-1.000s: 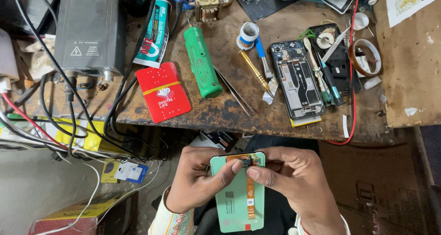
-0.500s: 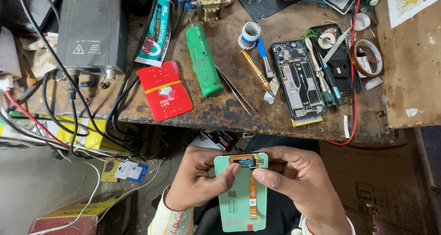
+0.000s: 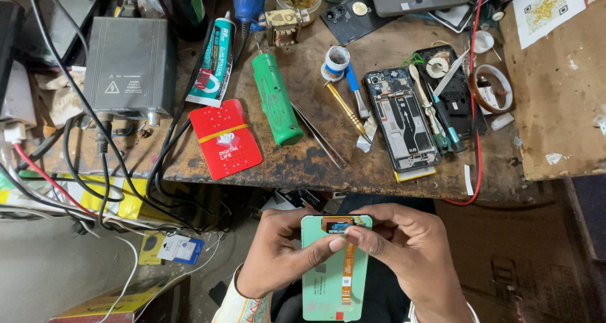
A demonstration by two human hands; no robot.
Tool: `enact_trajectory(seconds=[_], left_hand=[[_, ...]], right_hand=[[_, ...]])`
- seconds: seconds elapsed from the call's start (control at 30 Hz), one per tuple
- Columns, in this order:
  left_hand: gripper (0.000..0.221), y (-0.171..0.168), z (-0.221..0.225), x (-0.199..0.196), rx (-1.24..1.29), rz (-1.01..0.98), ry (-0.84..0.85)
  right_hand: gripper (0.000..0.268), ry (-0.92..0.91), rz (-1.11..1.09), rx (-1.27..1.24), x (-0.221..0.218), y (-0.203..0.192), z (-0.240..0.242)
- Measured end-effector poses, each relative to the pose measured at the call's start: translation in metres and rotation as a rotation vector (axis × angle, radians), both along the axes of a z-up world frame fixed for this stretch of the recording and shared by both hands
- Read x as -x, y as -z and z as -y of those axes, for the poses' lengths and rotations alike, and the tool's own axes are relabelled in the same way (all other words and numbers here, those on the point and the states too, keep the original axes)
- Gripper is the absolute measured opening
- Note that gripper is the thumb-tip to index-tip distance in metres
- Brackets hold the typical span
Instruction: The person removes a battery from a disassembled smartphone, then handles a green circuit board and applies adhesive tape to it. They then use tweezers to remove residue from the phone's metal frame.
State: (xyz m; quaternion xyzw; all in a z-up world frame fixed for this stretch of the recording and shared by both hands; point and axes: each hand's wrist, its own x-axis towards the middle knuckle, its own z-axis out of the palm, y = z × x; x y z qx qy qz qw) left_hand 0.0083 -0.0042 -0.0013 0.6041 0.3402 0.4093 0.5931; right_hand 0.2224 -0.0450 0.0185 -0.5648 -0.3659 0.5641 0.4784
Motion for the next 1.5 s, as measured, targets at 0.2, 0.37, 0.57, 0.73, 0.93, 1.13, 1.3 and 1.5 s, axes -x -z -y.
enact_trajectory(seconds=[0.2, 0.37, 0.57, 0.73, 0.93, 1.13, 1.3, 1.5], left_hand=[[0.026, 0.004, 0.003, -0.005, 0.161, 0.068, -0.013], [0.027, 0.009, 0.003, -0.006, 0.227, 0.033, -0.044], [0.025, 0.009, 0.0, -0.004, 0.145, 0.04, -0.049], [0.029, 0.014, -0.002, -0.001, 0.089, 0.092, -0.011], [0.03, 0.002, -0.001, -0.003, 0.133, 0.071, 0.089], [0.037, 0.002, -0.001, -0.018, 0.336, 0.065, 0.099], [0.036, 0.009, -0.002, -0.018, 0.361, 0.042, 0.078], [0.044, 0.004, -0.008, 0.005, 0.425, 0.193, 0.023]], right_hand=[[0.024, 0.026, -0.045, -0.067, 0.005, 0.001, -0.002], [0.024, 0.027, -0.034, -0.039, 0.006, 0.004, -0.003], [0.027, 0.015, -0.087, -0.005, 0.004, 0.003, -0.005], [0.029, 0.024, -0.088, 0.056, 0.002, 0.002, -0.004], [0.029, 0.041, -0.117, -0.05, -0.001, -0.001, -0.003], [0.031, 0.128, -0.153, -0.072, -0.004, 0.0, -0.006], [0.032, 0.158, -0.164, -0.096, -0.006, 0.011, -0.009], [0.028, 0.343, -0.285, -0.206, -0.019, 0.011, -0.014]])
